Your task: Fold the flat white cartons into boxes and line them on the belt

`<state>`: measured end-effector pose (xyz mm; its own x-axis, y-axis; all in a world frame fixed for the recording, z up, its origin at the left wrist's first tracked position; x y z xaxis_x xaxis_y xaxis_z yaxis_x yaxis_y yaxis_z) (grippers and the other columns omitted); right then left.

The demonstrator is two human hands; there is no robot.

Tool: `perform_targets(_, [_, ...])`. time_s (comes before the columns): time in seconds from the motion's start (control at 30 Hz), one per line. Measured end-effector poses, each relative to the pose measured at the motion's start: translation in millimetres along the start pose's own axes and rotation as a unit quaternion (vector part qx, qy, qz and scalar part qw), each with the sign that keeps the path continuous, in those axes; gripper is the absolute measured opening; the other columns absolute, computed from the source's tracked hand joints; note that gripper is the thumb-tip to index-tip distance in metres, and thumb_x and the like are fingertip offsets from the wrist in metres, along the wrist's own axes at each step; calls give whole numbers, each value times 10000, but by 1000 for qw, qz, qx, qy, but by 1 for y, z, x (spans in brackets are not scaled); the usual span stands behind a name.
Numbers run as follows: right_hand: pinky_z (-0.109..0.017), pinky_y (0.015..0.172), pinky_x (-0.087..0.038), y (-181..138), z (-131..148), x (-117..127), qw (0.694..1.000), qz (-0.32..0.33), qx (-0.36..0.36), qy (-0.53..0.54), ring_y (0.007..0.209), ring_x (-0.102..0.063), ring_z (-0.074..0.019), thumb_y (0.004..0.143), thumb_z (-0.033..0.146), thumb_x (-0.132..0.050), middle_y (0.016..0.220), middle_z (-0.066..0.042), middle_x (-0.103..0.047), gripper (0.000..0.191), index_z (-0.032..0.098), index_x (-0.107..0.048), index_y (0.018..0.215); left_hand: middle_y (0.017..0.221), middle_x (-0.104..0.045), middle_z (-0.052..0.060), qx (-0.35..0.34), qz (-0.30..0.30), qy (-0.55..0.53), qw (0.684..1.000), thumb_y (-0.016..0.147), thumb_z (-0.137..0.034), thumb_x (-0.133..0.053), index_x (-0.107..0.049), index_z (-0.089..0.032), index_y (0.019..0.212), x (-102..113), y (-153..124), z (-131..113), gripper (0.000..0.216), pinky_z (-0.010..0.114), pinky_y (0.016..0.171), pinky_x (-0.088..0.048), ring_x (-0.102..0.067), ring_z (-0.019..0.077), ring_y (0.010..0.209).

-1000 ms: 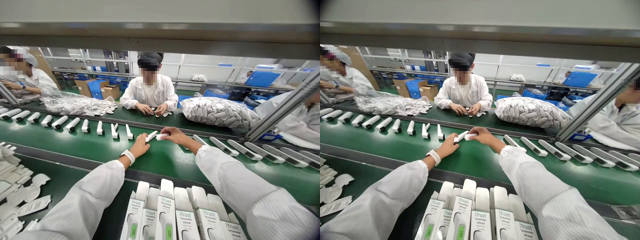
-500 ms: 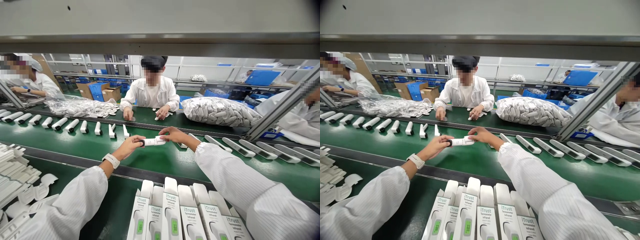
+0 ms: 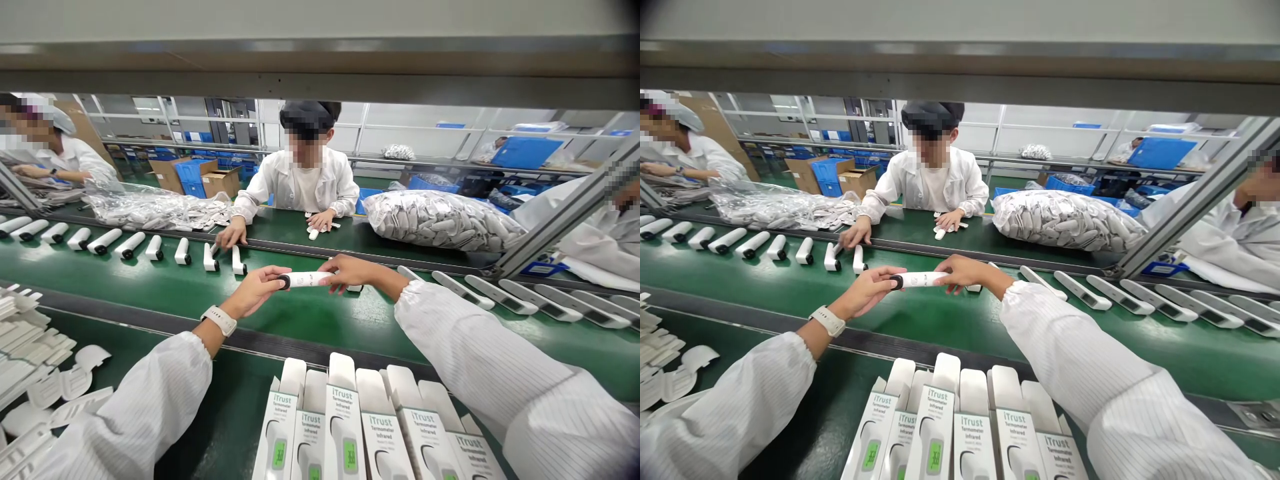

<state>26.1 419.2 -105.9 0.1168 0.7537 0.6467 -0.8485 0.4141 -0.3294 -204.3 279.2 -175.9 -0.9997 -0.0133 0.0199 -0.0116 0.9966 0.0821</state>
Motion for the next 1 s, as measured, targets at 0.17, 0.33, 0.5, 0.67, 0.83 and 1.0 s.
perform_targets(0.17, [-395,861,-687,4,-6,-5,999,48,11,-19,945,-792,-209,1067,359,-782,1095,-48,-803,215,153,-768,1129,1360,-737,107,12,53,35,998,1047,-393,-768,-706,-179,1347,-4,-7,-9,374,502,1015,-656,-748,269,1178])
perform_targets(0.33, [-390,853,-686,1,-5,-7,998,48,15,-37,912,-794,-197,1083,358,-762,1044,-39,-803,208,152,-762,1114,1397,-724,113,-1,54,69,996,1046,-397,-768,-697,-184,1373,-5,-10,-7,397,517,1036,-649,-740,279,1210])
perform_targets(0.5, [-387,842,-676,8,5,-5,997,-5,9,-77,871,-781,-193,1077,423,-761,1008,-33,-800,266,158,-768,1062,1367,-734,110,-17,23,126,992,1052,-413,-759,-699,-182,1365,1,-10,-1,393,507,1017,-655,-749,271,1177])
perform_targets(0.67, [-478,1058,-622,6,16,6,981,-153,28,-116,1228,-756,-308,958,420,-881,1445,-126,-746,527,218,-696,1409,1439,-699,122,-26,-115,238,964,1058,-421,-747,-677,-192,1408,5,-8,-5,424,528,1045,-643,-725,291,1239])
perform_targets(0.83, [-516,927,-627,-27,8,25,957,-248,62,-135,1072,-822,-421,1026,586,-706,1160,-187,-852,460,254,-745,1344,1448,-697,124,9,-230,379,897,1057,-416,-749,-675,-193,1416,-8,-13,-20,429,535,1053,-641,-723,294,1249])
perform_targets(1.0, [-538,630,-639,-54,-10,34,952,-258,120,-113,784,-833,-395,898,799,-693,1009,-119,-871,417,518,-780,1193,1525,-669,128,22,-247,497,831,1054,-433,-747,-690,-219,1417,0,-108,-50,425,578,1146,-585,-680,313,1347])
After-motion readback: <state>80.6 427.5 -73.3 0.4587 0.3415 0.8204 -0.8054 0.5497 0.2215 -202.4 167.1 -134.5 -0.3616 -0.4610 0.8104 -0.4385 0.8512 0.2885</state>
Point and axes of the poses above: each hand's wrist, its own y-axis towards the middle knuckle, its own x-axis out of the back of the hand, z = x × y, the point moved 4 cm from there along y, towards the middle knuckle
